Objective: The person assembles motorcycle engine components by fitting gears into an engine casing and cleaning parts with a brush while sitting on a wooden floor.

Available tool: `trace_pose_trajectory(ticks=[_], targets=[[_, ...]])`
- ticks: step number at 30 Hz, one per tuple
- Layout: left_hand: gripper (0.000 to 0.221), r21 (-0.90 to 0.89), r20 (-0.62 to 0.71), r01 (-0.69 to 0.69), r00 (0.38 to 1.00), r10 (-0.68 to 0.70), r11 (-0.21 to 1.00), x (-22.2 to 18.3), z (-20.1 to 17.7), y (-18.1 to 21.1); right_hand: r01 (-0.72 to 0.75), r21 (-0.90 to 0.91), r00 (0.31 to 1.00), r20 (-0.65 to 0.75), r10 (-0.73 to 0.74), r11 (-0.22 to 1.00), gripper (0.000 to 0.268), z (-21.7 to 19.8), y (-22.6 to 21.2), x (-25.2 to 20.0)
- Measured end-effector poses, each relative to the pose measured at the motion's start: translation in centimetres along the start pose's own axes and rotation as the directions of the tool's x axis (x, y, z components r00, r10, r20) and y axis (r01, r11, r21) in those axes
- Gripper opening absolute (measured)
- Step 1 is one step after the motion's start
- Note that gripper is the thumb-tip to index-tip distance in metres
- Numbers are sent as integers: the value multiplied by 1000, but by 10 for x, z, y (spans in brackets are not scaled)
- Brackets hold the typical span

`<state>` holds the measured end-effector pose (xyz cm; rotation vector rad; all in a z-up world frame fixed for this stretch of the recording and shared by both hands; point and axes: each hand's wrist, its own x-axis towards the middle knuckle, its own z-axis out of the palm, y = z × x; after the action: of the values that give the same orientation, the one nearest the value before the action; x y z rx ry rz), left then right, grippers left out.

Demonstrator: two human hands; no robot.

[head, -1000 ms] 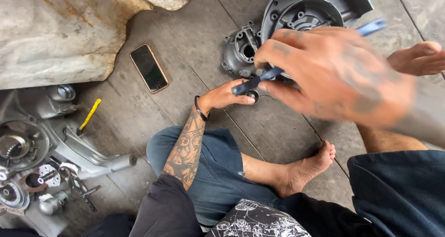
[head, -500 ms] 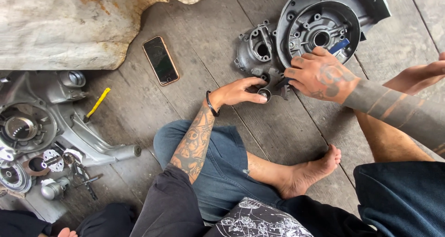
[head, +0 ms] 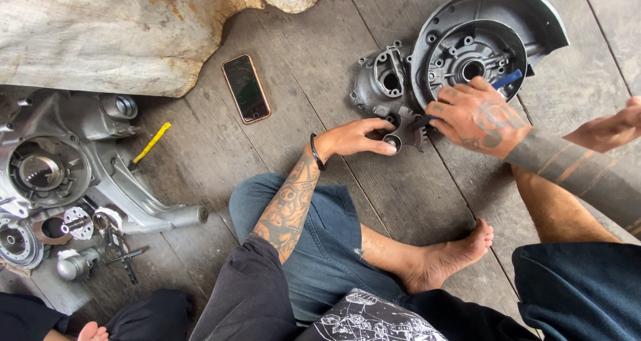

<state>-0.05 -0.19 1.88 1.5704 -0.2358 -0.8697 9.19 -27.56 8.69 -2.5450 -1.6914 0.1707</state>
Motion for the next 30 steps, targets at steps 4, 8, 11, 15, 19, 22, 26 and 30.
trace_pose_trajectory(ticks=[4,8,11,15,19,22,26,30], targets=[[81,43,7,24,1000,-24,999,-4,-3,6,37,4,999,-9,-36,999,14,15,-3,-8],[81,38,-7,27,1000,-27,999,-1,-1,-5,-53,50,996,74,49,997,13,7,4,-8],[82,89,-6,15,1000,-14,996,0,0,-3,-15,3,1000,-25,15,1000,23,24,11,-17],[84,119,-32,66,998,-63,991,-2,3,-1,-37,-13,999,-5,37,999,28,25,9,-20],[87,120,-76,78,995,-69,990,-12,14,9,-55,-9,995,84,56,998,29,22,17,-23],[95,104,-129,73,990,-60,992,-20,25,11,-14,-45,993,114,20,999,27,8,23,-29],[105,135,-203,157,971,-128,978,-29,51,26,-56,-135,915,389,104,989,33,-73,6,-25],[95,47,-300,79,952,-62,996,-35,65,25,-50,-261,971,213,108,964,41,-124,8,-42]])
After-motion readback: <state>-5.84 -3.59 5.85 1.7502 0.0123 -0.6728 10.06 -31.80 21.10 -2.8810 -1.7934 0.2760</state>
